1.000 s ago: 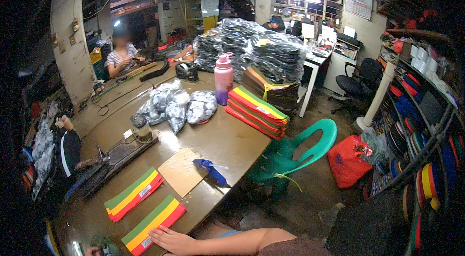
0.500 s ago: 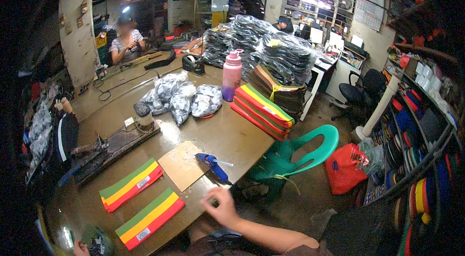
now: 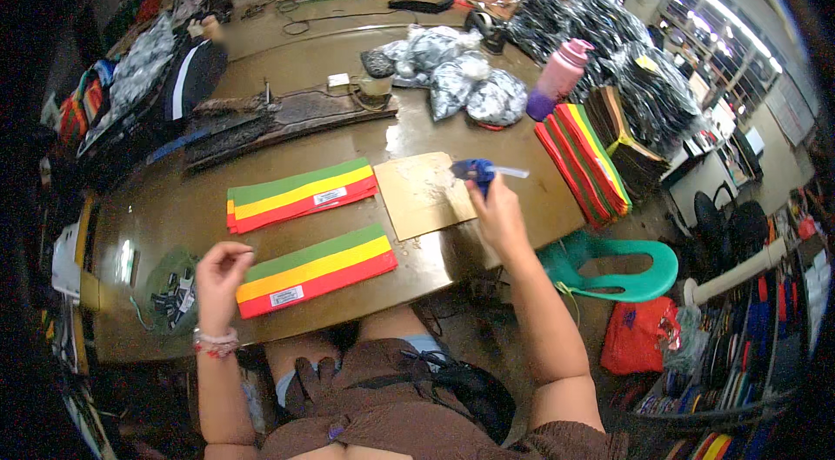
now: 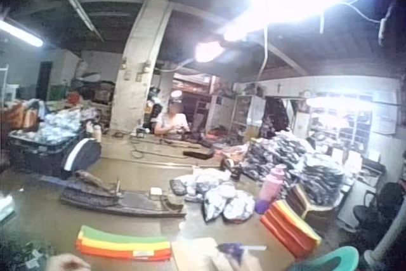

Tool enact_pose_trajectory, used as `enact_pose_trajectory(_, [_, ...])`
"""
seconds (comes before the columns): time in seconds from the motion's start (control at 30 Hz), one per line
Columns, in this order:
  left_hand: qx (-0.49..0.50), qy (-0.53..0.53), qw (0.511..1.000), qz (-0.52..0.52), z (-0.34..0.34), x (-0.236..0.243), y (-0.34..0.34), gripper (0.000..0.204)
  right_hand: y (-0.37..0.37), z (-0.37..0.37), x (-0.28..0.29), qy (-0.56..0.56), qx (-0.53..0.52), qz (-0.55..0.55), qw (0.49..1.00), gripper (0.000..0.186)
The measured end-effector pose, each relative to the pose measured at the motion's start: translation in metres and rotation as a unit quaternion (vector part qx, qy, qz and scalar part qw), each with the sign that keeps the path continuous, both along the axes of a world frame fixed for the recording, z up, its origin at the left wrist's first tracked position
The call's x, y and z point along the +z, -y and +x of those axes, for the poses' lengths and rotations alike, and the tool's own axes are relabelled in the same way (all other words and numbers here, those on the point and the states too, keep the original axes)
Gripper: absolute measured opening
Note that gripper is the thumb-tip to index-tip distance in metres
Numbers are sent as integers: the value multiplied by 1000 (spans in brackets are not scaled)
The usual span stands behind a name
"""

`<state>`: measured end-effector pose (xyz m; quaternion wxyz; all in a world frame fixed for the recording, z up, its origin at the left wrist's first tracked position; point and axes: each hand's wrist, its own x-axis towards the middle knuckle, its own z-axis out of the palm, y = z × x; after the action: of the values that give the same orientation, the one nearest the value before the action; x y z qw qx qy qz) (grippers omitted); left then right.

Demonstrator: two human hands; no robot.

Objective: The person applies hot glue to small rectangular labels and adheres them to the center of striped fabric pieces. They repeat this process for several items, stacking the finished pieces on the table.

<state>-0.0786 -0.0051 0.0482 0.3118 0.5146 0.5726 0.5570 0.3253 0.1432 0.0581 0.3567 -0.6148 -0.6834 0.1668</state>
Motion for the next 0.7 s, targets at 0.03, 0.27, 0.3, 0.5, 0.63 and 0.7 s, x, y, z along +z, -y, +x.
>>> enact_pose_trajectory(0.03, [-6, 18, 999, -43, 13, 2, -2, 9, -2, 1, 11, 34, -15, -4, 999, 34])
enact_pose_trajectory(0.27, [-97, 178, 976, -83, 66, 0, -8, 18, 24, -38, 61, 245, 91, 20, 965, 33])
enact_pose_trajectory(0.3, [-96, 190, 974, -82, 67, 0, -7, 17, 39, -50, 58, 211, 124, 81, 966, 30])
enact_pose_trajectory(0.5, [-81, 178, 978, -65, 70, 3, -6, 17, 120, -96, 33, 13, 244, 97, 965, 27])
enact_pose_trajectory(0.63, [-85, 156, 981, -74, 72, 6, -6, 16, 121, -108, 32, 2, 208, 126, 970, 31])
enact_pose_trajectory(0.7, [-81, 163, 981, -67, 73, 6, -5, 16, 120, -110, 32, 11, 199, 131, 971, 32])
